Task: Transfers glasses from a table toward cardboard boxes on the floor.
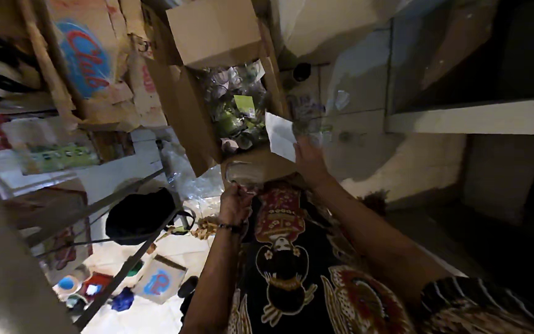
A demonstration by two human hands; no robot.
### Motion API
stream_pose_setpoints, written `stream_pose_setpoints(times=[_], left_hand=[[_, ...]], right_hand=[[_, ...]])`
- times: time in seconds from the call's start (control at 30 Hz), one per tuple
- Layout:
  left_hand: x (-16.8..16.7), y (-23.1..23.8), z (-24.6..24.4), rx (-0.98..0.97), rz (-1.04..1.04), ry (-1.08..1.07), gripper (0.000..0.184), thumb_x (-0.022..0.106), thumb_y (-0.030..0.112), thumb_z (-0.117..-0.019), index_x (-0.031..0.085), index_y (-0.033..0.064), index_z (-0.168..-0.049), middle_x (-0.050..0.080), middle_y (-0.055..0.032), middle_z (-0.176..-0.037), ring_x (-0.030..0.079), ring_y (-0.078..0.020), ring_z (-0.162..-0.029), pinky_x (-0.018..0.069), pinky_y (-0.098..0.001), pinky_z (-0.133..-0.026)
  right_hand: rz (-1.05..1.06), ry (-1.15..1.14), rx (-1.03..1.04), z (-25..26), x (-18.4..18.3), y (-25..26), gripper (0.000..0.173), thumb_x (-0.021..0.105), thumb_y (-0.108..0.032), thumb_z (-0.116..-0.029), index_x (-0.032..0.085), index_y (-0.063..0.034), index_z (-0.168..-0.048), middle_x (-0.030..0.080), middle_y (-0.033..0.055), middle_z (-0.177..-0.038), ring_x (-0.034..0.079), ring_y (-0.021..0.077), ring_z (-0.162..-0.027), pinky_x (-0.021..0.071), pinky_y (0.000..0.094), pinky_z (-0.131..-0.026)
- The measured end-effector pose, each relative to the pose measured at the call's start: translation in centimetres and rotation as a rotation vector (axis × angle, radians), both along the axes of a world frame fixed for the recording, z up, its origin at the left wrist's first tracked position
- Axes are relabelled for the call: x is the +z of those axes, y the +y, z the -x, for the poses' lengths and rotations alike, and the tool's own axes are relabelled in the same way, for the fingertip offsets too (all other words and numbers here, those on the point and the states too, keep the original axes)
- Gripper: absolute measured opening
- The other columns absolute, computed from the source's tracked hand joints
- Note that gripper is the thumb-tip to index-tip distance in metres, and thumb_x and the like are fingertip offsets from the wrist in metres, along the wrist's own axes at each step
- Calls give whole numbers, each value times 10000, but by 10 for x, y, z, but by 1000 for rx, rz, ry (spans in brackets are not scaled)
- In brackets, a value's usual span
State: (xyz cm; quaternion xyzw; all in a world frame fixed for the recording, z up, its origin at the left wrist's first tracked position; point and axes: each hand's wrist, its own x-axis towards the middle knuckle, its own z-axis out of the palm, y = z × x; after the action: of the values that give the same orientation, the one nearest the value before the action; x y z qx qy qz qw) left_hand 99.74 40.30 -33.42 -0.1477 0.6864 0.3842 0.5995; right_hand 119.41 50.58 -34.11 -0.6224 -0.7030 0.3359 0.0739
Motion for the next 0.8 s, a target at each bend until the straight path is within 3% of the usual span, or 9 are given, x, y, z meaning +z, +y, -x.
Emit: stream_pose_setpoints(times=[0.17, 0.3, 0.43, 0.5, 0.6, 0.7, 0.8], left_hand=[[-17, 3, 19, -151, -5, 21, 238, 339, 153, -1124, 492, -30, -1129, 615, -67, -777, 658, -164, -663, 598, -332, -648], [-28, 13, 27, -352, -32, 74, 283, 377, 125, -1116, 497, -96, -1246, 630, -109, -842, 665, -154, -697, 597, -320, -684], [-48, 26, 37, -588, -81, 142, 297, 404, 117, -1107, 540, -102, -1253, 636, -157, -943, 653, -166, -802, 574, -325, -760], [-56, 36, 40, -652, -74, 154, 295, 402, 119, -1108, 550, -94, -1248, 633, -168, -964, 646, -184, -822, 566, -344, -785], [-73, 45, 45, -614, -72, 162, 282, 408, 135, -1110, 559, -81, -1208, 630, -154, -940, 642, -178, -787, 567, -352, -769], [-90, 49, 50, -510, -89, 165, 280, 410, 139, -1109, 535, -63, -1257, 628, -132, -940, 648, -166, -762, 578, -346, -730], [-106, 51, 55, -488, -77, 181, 264, 413, 133, -1107, 519, -55, -1258, 643, -127, -943, 665, -165, -759, 585, -335, -705]], right_hand=[[169, -122, -12, 60, -41, 29, 380, 513, 62, -996, 528, 70, -1376, 581, 323, -1320, 630, 483, -1166, 535, 581, -967], [210, -184, -34, 78, -80, 60, 466, 543, 98, -947, 524, 29, -1407, 565, 329, -1348, 622, 521, -1155, 532, 642, -911], [208, -250, 0, 86, -107, 86, 418, 512, 71, -980, 544, 16, -1393, 573, 317, -1346, 609, 502, -1196, 519, 616, -970], [238, -285, -1, 90, -119, 96, 430, 501, 84, -976, 543, 4, -1397, 575, 312, -1354, 624, 505, -1171, 524, 625, -945], [251, -305, -47, 92, -139, 106, 414, 469, 79, -990, 573, -15, -1380, 595, 290, -1347, 632, 486, -1175, 527, 623, -943], [229, -294, -113, 84, -157, 115, 417, 477, 96, -972, 603, -13, -1354, 628, 265, -1329, 615, 448, -1234, 499, 591, -1020], [266, -399, -129, 77, -173, 124, 422, 510, 39, -982, 622, -82, -1370, 649, 235, -1320, 620, 446, -1228, 494, 627, -996]])
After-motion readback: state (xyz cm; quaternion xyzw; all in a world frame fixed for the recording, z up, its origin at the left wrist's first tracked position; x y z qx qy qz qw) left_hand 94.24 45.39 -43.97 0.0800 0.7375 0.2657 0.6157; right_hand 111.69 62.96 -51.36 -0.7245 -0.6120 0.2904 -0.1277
